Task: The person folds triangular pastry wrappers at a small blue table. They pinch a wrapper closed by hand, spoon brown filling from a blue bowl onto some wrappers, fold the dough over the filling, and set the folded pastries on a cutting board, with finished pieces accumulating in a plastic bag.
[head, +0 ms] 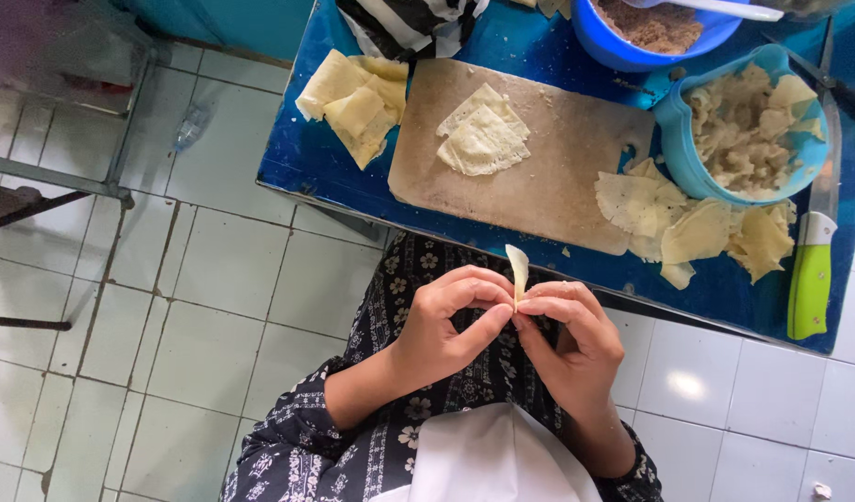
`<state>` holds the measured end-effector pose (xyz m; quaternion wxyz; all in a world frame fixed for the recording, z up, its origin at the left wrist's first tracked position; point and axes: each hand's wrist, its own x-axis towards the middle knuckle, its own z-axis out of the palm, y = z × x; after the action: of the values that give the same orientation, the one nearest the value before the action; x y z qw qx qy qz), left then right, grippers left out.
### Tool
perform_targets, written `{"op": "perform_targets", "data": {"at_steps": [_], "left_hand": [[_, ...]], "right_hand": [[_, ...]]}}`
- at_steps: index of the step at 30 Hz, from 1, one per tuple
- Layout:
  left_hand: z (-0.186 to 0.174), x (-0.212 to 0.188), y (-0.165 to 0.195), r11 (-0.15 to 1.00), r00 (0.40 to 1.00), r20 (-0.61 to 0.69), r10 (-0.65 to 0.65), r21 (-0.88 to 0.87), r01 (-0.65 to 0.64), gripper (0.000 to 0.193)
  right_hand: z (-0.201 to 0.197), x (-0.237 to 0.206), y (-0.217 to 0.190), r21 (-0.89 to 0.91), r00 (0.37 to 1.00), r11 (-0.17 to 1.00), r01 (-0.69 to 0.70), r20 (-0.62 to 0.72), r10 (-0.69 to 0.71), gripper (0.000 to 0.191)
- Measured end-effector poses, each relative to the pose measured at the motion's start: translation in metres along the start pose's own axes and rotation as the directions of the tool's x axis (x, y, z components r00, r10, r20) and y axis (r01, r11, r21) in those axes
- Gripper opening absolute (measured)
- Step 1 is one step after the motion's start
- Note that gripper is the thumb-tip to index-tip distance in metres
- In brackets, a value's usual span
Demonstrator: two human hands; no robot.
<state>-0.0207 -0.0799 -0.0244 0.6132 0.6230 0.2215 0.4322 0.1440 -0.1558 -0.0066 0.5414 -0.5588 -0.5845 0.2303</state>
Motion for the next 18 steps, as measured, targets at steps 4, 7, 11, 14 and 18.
{"op": "perform_targets", "data": {"at_steps": [4,7,11,14,18], "left_hand": [[-0.002,0.000,-0.001,1.000,1.000,0.011,0.004,0.028,-0.005,0.008],[-0.002,0.000,0.000,1.000,1.000,0.017,0.002,0.031,-0.003,0.007],[-0.001,0.001,0.002,0.998,1.000,0.006,0.025,0.054,-0.025,0.007],[-0.002,0.001,0.007,0.980,0.996,-0.005,0.092,0.176,-0.090,0.008],[-0.003,0.000,0.012,0.945,0.987,0.013,0.160,0.286,-0.157,0.013]], "right_hand": [[0.000,0.000,0.001,0.000,0.999,0.999,-0.034,0.009,0.034,0.027],[0.000,0.000,0.001,-0.001,0.999,0.999,-0.037,0.006,0.037,0.027],[-0.002,-0.002,-0.001,0.040,0.999,0.999,-0.035,0.013,0.035,0.025],[-0.003,-0.004,-0.001,0.065,0.995,0.993,-0.094,0.026,0.092,0.022],[-0.002,-0.005,0.000,0.096,0.990,0.985,-0.142,0.014,0.141,0.018]]}}
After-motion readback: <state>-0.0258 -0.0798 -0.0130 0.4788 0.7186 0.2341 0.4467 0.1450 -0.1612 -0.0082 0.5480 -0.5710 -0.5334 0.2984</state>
